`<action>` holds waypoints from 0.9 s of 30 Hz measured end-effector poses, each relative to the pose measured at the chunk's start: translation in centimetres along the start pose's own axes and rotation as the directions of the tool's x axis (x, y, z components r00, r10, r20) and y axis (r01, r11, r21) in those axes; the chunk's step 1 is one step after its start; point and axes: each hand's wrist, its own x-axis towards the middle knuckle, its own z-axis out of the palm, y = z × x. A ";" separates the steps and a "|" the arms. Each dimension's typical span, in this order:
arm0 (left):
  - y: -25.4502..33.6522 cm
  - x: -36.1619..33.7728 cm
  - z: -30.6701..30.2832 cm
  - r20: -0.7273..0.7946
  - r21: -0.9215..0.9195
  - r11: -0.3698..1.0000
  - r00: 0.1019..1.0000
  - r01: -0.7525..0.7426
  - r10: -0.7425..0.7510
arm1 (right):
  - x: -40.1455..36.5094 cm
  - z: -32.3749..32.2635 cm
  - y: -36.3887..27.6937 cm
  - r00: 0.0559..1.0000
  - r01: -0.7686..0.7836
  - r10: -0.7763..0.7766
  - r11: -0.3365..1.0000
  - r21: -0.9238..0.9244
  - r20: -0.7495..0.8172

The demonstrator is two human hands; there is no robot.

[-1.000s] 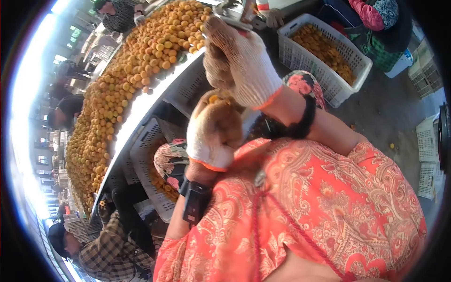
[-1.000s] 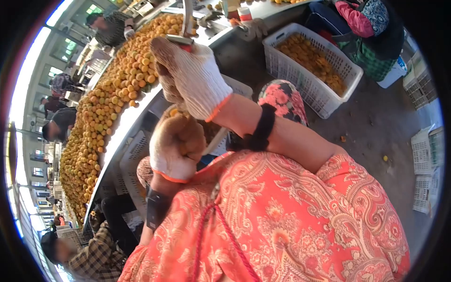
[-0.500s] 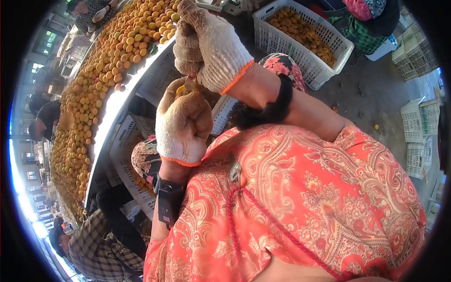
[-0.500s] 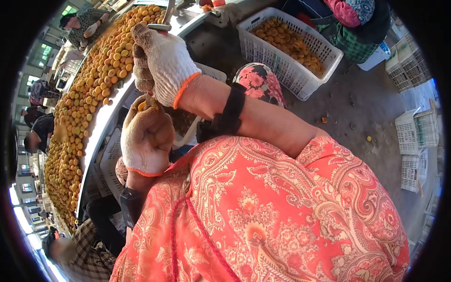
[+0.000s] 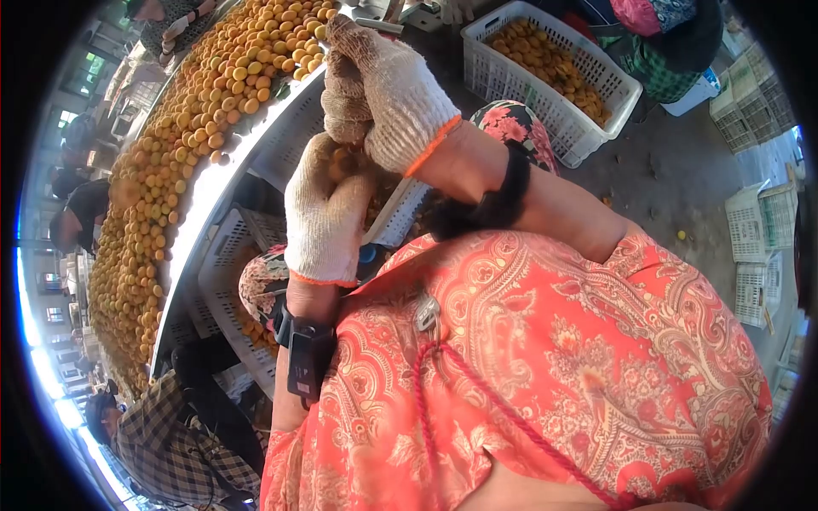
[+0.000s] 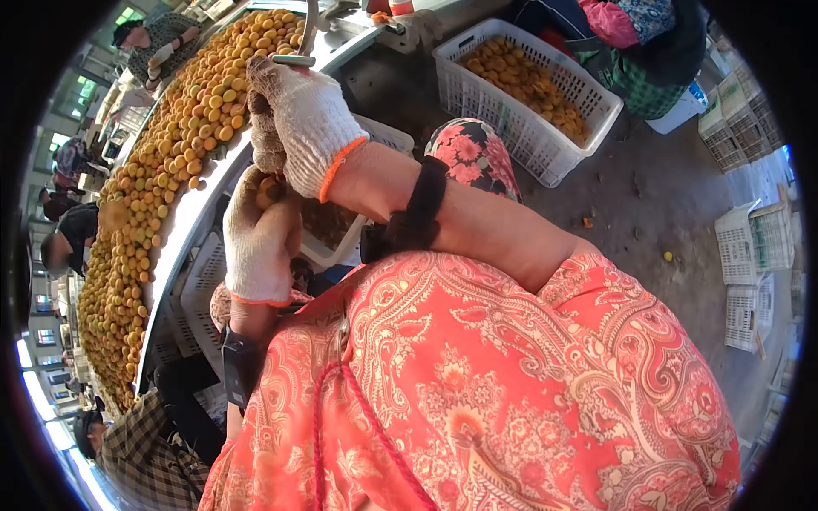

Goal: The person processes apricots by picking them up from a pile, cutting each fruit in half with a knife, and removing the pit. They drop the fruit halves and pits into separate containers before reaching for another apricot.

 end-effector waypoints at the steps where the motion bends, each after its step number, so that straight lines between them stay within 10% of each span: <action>1: -0.3 0.2 -0.2 0.002 0.111 0.993 0.999 -0.049 0.049 | -0.1 0.2 -0.2 0.999 -0.031 0.030 0.999 -0.034 -0.029; 8: -1.7 1.9 -1.5 0.171 0.438 0.821 0.931 -0.366 0.323 | 1.3 -1.9 0.4 0.992 -0.125 0.126 0.991 0.041 -0.020; 12: -1.4 2.5 -1.3 0.223 0.370 0.892 0.957 -0.259 0.185 | 2.0 -2.6 0.1 0.976 -0.197 0.199 0.980 0.039 -0.091; 14: -0.5 2.8 -1.5 0.245 0.184 0.980 0.963 0.068 -0.113 | 1.9 -2.6 -0.4 0.965 -0.233 0.236 0.972 0.038 -0.114; 19: 0.3 2.5 -1.1 0.318 -0.328 0.841 0.889 0.430 -0.330 | 1.5 -1.9 -0.6 0.984 -0.166 0.162 0.985 -0.053 -0.079; 27: -0.2 2.3 -2.1 0.348 -0.123 0.924 0.888 0.362 -0.302 | 1.1 -0.3 -0.1 0.975 -0.198 0.177 0.967 -0.161 -0.138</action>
